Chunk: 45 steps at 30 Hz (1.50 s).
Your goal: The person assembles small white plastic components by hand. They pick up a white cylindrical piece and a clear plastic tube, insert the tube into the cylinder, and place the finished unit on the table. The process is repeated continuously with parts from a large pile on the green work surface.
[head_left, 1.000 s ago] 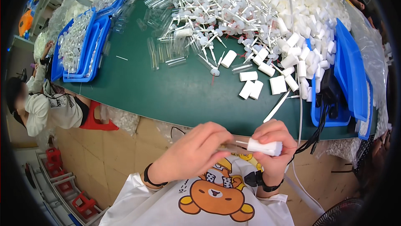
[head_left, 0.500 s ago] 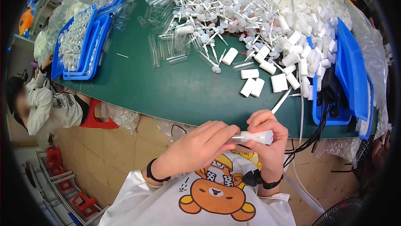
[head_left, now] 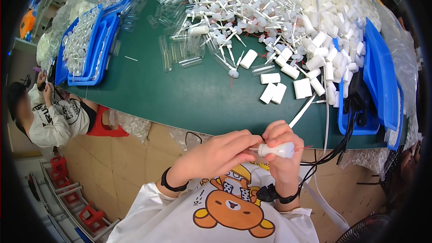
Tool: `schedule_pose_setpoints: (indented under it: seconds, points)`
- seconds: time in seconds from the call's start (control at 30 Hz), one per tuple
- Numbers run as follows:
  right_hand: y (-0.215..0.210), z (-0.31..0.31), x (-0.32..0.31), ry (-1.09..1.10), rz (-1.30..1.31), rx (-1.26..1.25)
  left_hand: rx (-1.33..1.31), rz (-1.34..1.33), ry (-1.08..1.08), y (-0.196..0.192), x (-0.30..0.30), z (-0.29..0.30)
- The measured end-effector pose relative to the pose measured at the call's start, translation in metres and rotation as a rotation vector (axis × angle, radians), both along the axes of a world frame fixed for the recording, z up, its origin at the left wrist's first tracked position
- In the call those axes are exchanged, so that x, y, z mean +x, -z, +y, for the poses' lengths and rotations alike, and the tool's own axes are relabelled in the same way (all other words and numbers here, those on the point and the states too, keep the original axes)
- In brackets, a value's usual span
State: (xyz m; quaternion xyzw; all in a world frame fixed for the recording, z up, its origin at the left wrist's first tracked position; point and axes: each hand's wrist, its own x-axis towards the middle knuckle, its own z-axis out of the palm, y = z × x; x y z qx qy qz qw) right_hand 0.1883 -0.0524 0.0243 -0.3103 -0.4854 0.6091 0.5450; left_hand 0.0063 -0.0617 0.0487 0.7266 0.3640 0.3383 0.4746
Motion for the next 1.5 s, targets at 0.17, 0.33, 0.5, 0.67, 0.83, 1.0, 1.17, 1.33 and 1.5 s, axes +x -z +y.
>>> schedule_pose_setpoints:
  seconds: [0.17,0.33,0.5,0.67,0.83,1.0,1.17,1.33,1.5]
  points:
    - [0.003,-0.004,-0.001,-0.063,0.112,-0.148,0.025,0.041,-0.029,-0.006,0.002,-0.003]
    - [0.001,-0.008,-0.001,-0.119,0.205,-0.237,0.018,-0.034,-0.029,0.002,0.005,-0.006]
    - [0.004,-0.004,0.006,-0.066,0.169,-0.058,0.024,0.031,0.000,-0.005,0.006,-0.004]
    - [0.002,-0.009,-0.008,0.005,0.098,-0.001,0.113,-0.065,-0.038,0.001,0.017,-0.004]
    - [-0.008,-0.005,-0.002,-0.043,0.114,-0.040,0.059,-0.016,-0.051,0.000,0.016,-0.006]
    - [0.003,-0.009,-0.006,-0.067,0.212,-0.031,0.055,0.013,-0.072,0.002,0.016,-0.009]
    - [0.006,-0.008,-0.014,-0.100,0.203,0.058,-0.076,-0.009,-0.046,0.000,0.021,-0.011]
    - [0.013,-0.009,-0.020,-0.129,0.217,0.107,-0.213,-0.113,-0.021,0.000,0.027,-0.015]
    - [0.012,-0.024,-0.011,-0.309,0.181,-0.174,-0.647,-0.325,0.029,0.017,0.024,-0.027]
